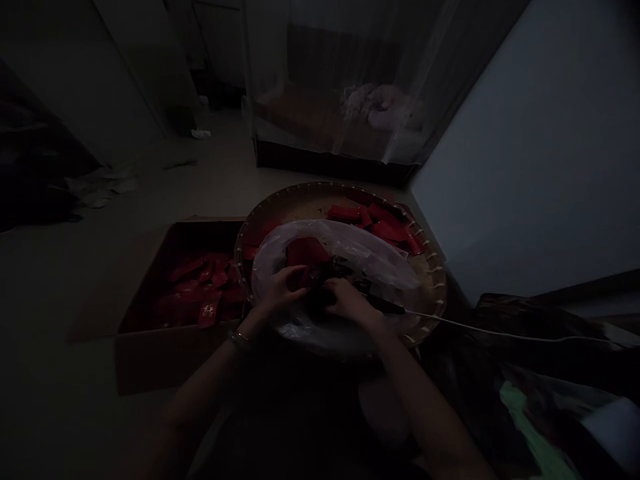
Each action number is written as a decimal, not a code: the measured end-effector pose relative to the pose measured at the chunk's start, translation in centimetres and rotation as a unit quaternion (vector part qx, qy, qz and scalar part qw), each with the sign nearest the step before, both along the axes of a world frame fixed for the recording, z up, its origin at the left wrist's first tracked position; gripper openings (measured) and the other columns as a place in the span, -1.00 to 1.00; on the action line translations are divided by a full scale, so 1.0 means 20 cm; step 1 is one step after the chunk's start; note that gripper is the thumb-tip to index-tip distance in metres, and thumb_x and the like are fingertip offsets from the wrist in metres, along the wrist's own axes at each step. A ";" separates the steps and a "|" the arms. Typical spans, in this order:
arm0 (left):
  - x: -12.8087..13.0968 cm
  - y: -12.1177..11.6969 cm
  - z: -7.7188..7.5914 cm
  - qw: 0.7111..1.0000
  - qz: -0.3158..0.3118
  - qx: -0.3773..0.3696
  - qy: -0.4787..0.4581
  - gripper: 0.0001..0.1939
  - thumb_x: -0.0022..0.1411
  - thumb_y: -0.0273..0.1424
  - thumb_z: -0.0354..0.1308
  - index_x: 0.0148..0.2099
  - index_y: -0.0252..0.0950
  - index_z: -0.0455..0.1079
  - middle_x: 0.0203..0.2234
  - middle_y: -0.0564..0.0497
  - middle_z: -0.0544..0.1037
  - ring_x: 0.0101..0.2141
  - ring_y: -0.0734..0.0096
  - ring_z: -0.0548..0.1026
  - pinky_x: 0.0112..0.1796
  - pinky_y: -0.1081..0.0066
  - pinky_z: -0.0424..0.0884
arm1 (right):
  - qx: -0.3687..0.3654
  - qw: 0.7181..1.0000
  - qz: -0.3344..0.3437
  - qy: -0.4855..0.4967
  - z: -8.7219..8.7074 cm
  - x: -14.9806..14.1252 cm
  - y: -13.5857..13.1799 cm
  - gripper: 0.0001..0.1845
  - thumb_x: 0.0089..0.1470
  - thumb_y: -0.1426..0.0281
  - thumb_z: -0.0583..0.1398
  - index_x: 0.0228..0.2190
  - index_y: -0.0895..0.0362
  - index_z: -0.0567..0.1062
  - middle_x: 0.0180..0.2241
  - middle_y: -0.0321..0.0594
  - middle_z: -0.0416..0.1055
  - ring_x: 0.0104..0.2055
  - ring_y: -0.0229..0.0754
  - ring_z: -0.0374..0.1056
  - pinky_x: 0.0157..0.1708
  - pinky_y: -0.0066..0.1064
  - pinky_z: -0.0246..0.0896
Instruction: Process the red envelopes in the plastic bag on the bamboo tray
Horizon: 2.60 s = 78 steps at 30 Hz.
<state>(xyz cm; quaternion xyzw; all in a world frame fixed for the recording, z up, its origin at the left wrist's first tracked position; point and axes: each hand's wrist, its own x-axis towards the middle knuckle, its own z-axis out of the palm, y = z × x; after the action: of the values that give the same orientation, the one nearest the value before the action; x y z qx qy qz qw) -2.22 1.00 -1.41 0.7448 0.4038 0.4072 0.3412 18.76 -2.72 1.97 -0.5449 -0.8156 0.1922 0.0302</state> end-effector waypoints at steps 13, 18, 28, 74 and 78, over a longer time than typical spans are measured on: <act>0.00 -0.01 0.02 1.000 0.004 0.012 0.020 -0.50 0.01 -0.32 0.25 0.04 -0.27 0.33 -0.11 -0.08 0.51 -0.14 0.26 0.49 -0.12 0.29 0.42 | 0.003 0.991 0.038 -0.130 0.05 -0.07 -0.02 -0.48 -0.10 0.43 0.24 -0.03 0.10 0.40 -0.01 -0.07 0.28 -0.01 -0.01 0.16 -0.11 -0.29 0.18; 0.00 -0.02 0.04 1.000 0.001 0.012 0.015 -0.51 -0.01 -0.33 0.26 0.02 -0.26 0.35 -0.12 -0.09 0.51 -0.13 0.24 0.48 -0.12 0.28 0.42 | -0.012 0.989 0.053 -0.140 0.03 -0.08 -0.03 -0.57 -0.04 0.52 0.16 -0.06 0.12 0.43 -0.09 -0.05 0.34 -0.06 -0.04 0.22 -0.17 -0.33 0.21; 0.00 -0.01 0.03 1.000 -0.007 0.008 0.018 -0.50 0.00 -0.33 0.26 0.03 -0.26 0.34 -0.11 -0.09 0.51 -0.12 0.23 0.48 -0.10 0.27 0.41 | -0.026 0.997 0.001 0.071 0.03 0.00 0.00 -0.54 -0.13 0.64 0.13 -0.14 0.14 0.50 -0.15 -0.14 0.45 -0.10 -0.16 0.36 -0.10 -0.40 0.19; 0.11 -0.04 0.00 0.996 0.024 0.062 0.066 -0.50 -0.02 -0.40 0.28 0.02 -0.26 0.33 -0.15 -0.08 0.51 -0.18 0.28 0.47 -0.17 0.29 0.40 | -0.207 0.700 -0.240 0.640 0.33 0.00 -0.07 -0.61 0.17 0.14 -0.03 -0.07 0.02 0.35 0.03 -0.16 0.34 0.08 -0.20 0.27 0.07 -0.24 0.13; 0.10 -0.04 0.02 0.997 0.042 0.035 0.050 -0.51 -0.03 -0.41 0.28 0.00 -0.29 0.34 -0.17 -0.09 0.52 -0.19 0.27 0.48 -0.18 0.30 0.41 | -0.169 0.890 -0.181 0.382 0.23 0.07 -0.10 -0.66 0.14 0.24 -0.01 -0.34 0.16 0.48 -0.29 -0.15 0.48 -0.22 -0.18 0.39 -0.14 -0.29 0.26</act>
<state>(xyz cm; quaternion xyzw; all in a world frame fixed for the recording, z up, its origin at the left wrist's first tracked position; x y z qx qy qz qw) -0.22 0.20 -1.05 0.7582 0.4367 0.3974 0.2765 20.17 -4.79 6.52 -0.5640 -0.5837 0.5120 0.2811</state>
